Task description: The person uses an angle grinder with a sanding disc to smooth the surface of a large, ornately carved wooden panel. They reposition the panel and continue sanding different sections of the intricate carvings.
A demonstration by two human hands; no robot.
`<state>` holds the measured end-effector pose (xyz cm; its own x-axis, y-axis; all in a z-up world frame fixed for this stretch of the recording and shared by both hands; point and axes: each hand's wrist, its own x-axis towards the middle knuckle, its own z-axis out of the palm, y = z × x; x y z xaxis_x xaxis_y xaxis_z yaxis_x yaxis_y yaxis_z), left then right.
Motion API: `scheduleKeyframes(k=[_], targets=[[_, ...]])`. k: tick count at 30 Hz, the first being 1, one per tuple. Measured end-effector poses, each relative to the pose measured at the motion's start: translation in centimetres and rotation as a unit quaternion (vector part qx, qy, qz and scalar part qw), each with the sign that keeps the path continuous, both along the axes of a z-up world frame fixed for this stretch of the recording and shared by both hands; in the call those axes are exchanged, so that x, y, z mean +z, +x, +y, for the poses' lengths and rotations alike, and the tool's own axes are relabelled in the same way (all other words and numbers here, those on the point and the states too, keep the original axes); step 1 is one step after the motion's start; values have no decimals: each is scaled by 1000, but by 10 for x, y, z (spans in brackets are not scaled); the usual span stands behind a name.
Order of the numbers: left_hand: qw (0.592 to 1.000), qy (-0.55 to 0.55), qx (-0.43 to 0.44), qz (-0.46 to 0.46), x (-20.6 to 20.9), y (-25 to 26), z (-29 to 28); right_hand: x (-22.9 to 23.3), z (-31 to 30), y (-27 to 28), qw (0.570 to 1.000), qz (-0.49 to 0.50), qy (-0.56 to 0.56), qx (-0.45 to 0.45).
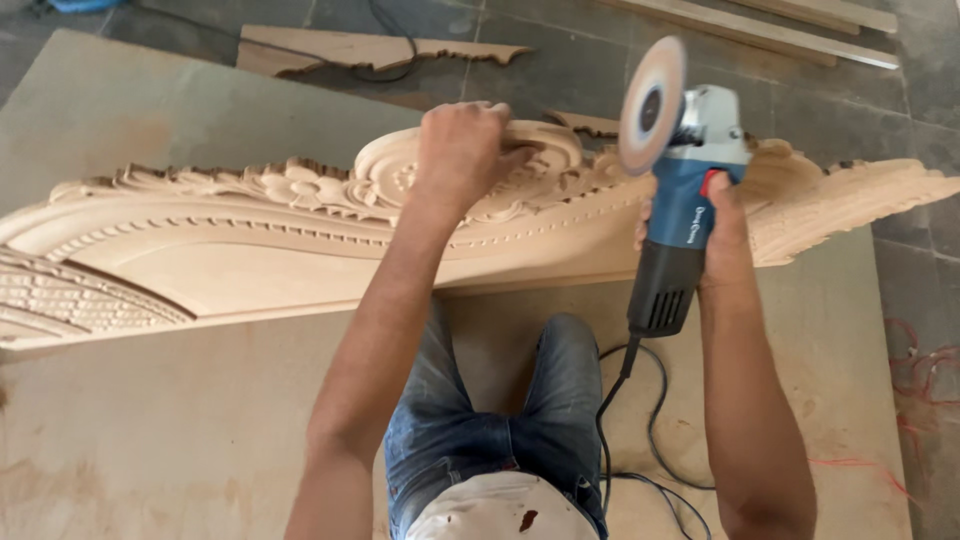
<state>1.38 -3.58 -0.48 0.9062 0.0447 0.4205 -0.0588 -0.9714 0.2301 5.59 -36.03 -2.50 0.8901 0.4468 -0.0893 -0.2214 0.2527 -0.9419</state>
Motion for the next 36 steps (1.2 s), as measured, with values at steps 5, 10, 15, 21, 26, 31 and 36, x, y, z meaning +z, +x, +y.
scheduleKeyframes(k=[5,10,15,21,26,31,36], targets=[[998,3,-1,-58,-8,-1,-1,-5,-5,2,998,-19,25,49],[999,-15,4,-39,-17,8,-3,-20,-18,11,1000,11,-10,-3],[998,-23,30,-50,-28,13,1,-30,-18,16,997,31,49,53],[996,-15,18,-90,-28,12,-2,-35,-20,1,994,-8,72,86],[994,-6,20,-106,-27,11,-2,-41,-16,-1,992,6,81,99],[997,-10,24,-68,-28,12,-2,-41,-18,-4,989,-1,100,106],[997,7,34,-72,-30,12,-2,-38,-18,-10,993,21,85,77]])
